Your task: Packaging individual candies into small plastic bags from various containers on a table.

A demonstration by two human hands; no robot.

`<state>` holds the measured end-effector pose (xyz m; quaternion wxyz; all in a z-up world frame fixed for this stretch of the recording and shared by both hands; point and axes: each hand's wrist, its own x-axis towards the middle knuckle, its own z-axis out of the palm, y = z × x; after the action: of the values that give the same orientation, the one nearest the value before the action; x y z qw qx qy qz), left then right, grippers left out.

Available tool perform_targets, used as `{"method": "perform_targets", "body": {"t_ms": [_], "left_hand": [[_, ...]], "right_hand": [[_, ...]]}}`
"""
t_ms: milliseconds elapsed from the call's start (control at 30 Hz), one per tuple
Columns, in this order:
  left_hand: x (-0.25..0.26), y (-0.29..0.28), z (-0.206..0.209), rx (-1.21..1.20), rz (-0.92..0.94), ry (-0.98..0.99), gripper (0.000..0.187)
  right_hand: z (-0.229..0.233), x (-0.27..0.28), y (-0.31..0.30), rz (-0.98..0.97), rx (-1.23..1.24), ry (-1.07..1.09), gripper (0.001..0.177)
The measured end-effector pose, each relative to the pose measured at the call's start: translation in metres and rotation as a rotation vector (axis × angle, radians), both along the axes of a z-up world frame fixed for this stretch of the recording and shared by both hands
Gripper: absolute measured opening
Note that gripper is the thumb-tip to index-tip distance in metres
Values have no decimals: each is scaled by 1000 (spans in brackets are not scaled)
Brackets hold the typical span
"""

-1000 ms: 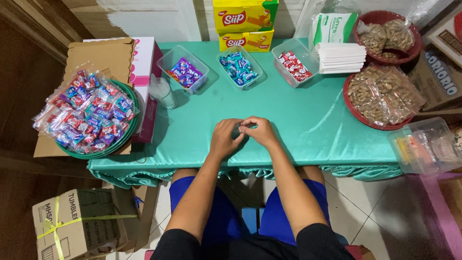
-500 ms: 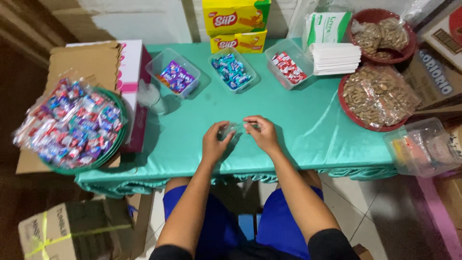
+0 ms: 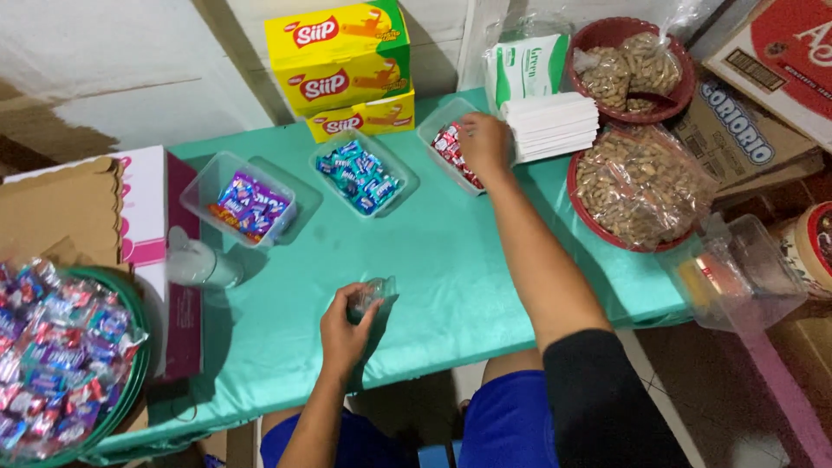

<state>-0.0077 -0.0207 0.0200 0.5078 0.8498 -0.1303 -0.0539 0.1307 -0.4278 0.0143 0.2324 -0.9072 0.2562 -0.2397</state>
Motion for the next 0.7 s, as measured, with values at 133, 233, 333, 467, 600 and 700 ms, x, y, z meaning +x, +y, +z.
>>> {"method": "perform_targets", "body": {"t_ms": [133, 233, 333, 467, 600, 700], "left_hand": [[1, -3, 8, 52, 5, 6, 42], [1, -2, 5, 45, -46, 14, 34], [2, -2, 0, 47, -42, -17, 36], [2, 0, -6, 103, -70, -27, 35], [0, -5, 12, 57, -13, -23, 44], [1, -6, 12, 59, -10, -30, 44]], "right_hand": [[-19, 52, -5, 51, 12, 297, 25], [2, 48, 18, 32, 9, 490, 26], [-5, 49, 18, 22, 122, 498, 22], [-22, 48, 12, 41, 14, 319, 11], [-6, 37, 16, 92, 88, 284, 10], [3, 25, 16, 95, 192, 203, 11]]}}
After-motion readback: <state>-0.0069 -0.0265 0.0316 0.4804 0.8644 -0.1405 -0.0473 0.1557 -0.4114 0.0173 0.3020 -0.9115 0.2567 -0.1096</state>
